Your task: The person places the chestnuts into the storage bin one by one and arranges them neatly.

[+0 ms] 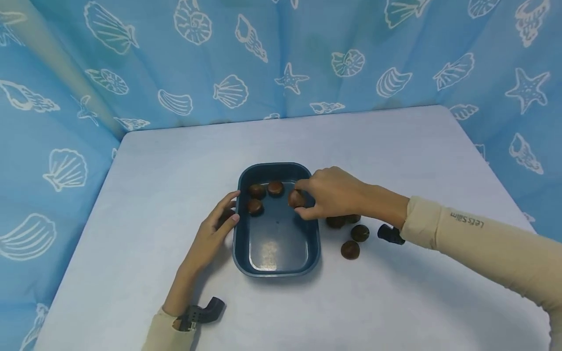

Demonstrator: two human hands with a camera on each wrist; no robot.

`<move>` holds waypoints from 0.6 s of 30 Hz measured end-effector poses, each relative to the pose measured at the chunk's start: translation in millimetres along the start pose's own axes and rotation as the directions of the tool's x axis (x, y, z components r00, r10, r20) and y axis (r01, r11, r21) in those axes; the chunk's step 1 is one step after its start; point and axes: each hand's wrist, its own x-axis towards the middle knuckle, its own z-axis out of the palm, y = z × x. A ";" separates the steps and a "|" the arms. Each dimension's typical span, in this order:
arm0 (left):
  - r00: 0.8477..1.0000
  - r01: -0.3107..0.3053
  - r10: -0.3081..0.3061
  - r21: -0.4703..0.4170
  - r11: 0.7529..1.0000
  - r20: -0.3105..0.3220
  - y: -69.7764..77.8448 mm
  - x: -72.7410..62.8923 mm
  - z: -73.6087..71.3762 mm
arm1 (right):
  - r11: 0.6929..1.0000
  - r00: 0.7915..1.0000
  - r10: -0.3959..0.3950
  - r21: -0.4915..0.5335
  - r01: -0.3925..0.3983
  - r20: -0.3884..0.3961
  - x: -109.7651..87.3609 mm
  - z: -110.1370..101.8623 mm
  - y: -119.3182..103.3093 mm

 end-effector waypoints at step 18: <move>1.000 0.008 -0.007 0.036 0.999 -0.021 -41.1 10.5 8.6 | 0.996 0.995 -0.074 -0.047 0.077 0.068 36.7 5.5 -2.3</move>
